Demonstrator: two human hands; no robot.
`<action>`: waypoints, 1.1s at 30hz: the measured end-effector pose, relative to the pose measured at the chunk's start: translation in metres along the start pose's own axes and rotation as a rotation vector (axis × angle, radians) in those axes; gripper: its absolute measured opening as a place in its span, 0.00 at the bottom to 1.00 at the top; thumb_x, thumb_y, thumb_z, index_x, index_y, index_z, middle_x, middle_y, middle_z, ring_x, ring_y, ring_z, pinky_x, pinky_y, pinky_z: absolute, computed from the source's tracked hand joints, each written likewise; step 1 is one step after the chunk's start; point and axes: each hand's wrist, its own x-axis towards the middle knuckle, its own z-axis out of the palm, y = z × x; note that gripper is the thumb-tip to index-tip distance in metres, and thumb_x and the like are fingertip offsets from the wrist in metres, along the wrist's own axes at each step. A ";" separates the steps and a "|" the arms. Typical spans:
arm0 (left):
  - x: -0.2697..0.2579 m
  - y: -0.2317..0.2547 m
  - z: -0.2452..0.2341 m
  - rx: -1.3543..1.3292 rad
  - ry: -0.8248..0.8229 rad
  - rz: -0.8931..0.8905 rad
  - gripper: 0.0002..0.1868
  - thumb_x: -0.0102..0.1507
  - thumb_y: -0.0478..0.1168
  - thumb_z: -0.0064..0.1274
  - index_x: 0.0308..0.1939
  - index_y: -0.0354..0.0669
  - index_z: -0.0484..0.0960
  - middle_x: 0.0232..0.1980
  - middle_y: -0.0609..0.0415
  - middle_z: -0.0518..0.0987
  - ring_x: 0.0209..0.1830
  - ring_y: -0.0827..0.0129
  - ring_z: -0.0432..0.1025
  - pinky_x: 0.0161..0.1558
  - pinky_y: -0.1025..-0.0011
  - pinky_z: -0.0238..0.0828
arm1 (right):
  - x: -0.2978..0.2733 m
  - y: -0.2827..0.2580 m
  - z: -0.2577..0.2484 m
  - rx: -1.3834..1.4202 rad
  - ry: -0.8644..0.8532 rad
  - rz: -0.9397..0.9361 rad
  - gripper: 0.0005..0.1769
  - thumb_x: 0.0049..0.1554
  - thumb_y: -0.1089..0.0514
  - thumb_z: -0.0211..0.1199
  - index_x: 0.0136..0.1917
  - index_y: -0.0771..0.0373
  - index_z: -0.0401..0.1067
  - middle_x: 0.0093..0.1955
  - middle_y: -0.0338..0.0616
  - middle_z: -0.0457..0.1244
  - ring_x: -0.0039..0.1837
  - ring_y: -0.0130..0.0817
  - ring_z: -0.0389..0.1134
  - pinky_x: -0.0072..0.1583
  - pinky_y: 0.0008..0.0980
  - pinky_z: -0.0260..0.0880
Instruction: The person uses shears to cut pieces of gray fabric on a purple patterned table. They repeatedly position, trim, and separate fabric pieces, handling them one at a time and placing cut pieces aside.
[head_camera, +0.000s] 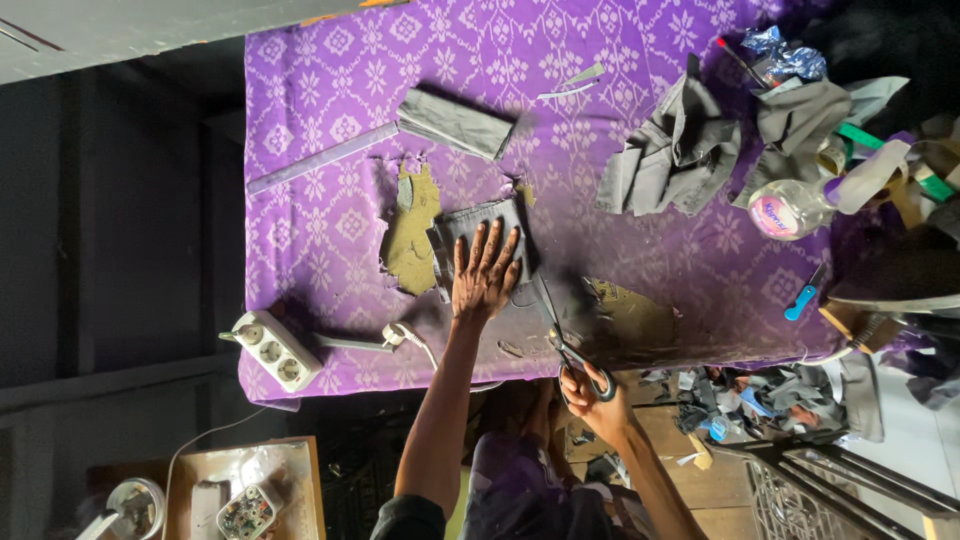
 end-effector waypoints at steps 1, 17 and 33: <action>0.000 0.000 0.001 -0.001 0.000 0.001 0.26 0.62 0.52 0.28 0.64 0.60 0.49 0.68 0.57 0.49 0.68 0.62 0.44 0.62 0.52 0.40 | 0.000 0.000 -0.001 0.000 0.001 -0.001 0.17 0.54 0.50 0.43 0.44 0.68 0.60 0.31 0.39 0.50 0.25 0.21 0.44 0.28 0.19 0.43; 0.000 -0.002 0.001 -0.046 -0.121 -0.041 0.26 0.62 0.51 0.21 0.65 0.60 0.47 0.68 0.57 0.49 0.68 0.63 0.42 0.61 0.53 0.38 | 0.029 0.011 -0.005 0.207 0.012 0.029 0.16 0.54 0.46 0.42 0.39 0.62 0.56 0.33 0.39 0.47 0.28 0.25 0.49 0.27 0.20 0.48; 0.001 -0.002 -0.002 -0.029 -0.142 -0.036 0.26 0.62 0.49 0.18 0.65 0.56 0.47 0.68 0.57 0.48 0.68 0.63 0.41 0.61 0.53 0.38 | 0.042 0.031 -0.012 0.260 -0.004 -0.047 0.22 0.52 0.44 0.44 0.56 0.53 0.62 0.29 0.41 0.46 0.26 0.27 0.45 0.26 0.21 0.46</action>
